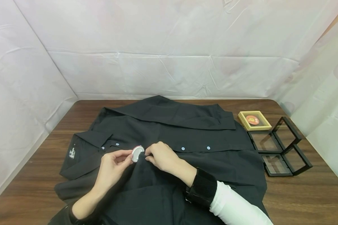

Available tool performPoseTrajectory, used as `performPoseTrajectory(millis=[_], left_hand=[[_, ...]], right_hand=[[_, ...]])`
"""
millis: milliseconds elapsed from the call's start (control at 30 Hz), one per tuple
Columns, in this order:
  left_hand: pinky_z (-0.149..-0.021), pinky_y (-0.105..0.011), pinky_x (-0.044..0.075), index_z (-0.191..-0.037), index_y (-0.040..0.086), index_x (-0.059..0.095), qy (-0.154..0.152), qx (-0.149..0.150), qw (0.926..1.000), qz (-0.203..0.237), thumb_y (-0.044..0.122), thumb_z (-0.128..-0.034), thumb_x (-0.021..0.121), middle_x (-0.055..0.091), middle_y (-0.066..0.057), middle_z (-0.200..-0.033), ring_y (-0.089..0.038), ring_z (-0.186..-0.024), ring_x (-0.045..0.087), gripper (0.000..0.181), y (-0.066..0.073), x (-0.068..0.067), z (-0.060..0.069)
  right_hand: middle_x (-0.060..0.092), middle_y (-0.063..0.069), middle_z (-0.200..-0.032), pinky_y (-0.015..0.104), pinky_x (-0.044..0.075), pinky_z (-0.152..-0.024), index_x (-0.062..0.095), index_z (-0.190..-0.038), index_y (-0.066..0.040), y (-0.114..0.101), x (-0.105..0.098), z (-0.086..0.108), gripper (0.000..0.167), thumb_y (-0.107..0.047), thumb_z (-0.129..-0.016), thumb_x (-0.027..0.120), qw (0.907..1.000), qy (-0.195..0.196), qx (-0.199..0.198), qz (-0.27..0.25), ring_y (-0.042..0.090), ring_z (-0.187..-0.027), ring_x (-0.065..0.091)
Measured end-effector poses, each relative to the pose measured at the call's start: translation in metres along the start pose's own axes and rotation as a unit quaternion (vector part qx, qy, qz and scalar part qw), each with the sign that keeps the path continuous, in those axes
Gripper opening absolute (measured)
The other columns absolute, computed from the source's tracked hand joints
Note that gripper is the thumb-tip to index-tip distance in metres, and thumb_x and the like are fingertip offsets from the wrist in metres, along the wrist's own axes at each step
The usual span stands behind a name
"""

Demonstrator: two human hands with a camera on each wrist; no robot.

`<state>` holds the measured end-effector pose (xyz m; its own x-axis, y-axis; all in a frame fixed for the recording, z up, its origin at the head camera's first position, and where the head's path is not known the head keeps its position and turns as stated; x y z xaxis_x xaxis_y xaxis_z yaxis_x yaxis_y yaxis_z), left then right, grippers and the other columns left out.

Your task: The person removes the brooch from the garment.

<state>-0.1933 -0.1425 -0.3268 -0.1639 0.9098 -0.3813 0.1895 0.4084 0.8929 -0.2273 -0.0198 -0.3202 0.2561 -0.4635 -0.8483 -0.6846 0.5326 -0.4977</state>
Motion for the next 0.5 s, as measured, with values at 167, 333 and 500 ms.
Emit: performPoseTrajectory(millis=[167, 333, 500], left_hand=[[-0.062, -0.022, 0.051, -0.09, -0.002, 0.068, -0.002, -0.003, 1.0, -0.001, 0.0, -0.0779, 0.065, 0.066, -0.009, -0.079, -0.011, -0.068, 0.064, 0.013, -0.0012, 0.0003, -0.0006], [-0.063, -0.022, 0.051, -0.091, -0.002, 0.068, -0.005, -0.004, 1.0, 0.001, 0.0, -0.0783, 0.064, 0.066, -0.01, -0.08, -0.011, -0.069, 0.064, 0.013, -0.0023, 0.0008, -0.0009], [-0.063, -0.022, 0.051, -0.091, -0.002, 0.068, -0.005, -0.004, 1.0, 0.004, 0.001, -0.0786, 0.065, 0.066, -0.01, -0.081, -0.011, -0.07, 0.064, 0.013, -0.0021, 0.0007, -0.0007]], right_hand=[[0.067, -0.002, -0.083, 0.019, 0.045, -0.06, 0.07, -0.086, -0.009, -0.0001, 0.0015, 0.0001, 0.007, -0.01, -0.079, 0.067, 0.9999, -0.009, -0.007, -0.009, 0.008, -0.069, 0.058], [0.067, 0.0, -0.088, 0.019, 0.046, -0.063, 0.069, -0.09, -0.007, 0.0022, 0.0011, 0.001, 0.012, -0.013, -0.079, 0.067, 0.9989, -0.019, -0.014, -0.04, 0.006, -0.074, 0.058], [0.066, -0.001, -0.083, 0.018, 0.045, -0.057, 0.069, -0.09, -0.007, 0.0083, -0.0012, 0.0003, 0.015, -0.017, -0.08, 0.067, 0.997, -0.022, 0.004, -0.075, 0.005, -0.065, 0.056]])
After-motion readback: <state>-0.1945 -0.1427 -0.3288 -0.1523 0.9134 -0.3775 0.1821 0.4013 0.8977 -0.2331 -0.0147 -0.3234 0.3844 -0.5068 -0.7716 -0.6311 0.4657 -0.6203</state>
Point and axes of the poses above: each hand's wrist, its own z-axis away from the middle knuckle, its own x-axis out of the palm, y = z × x, the point moved 8 cm from there along -z, towards the middle knuckle
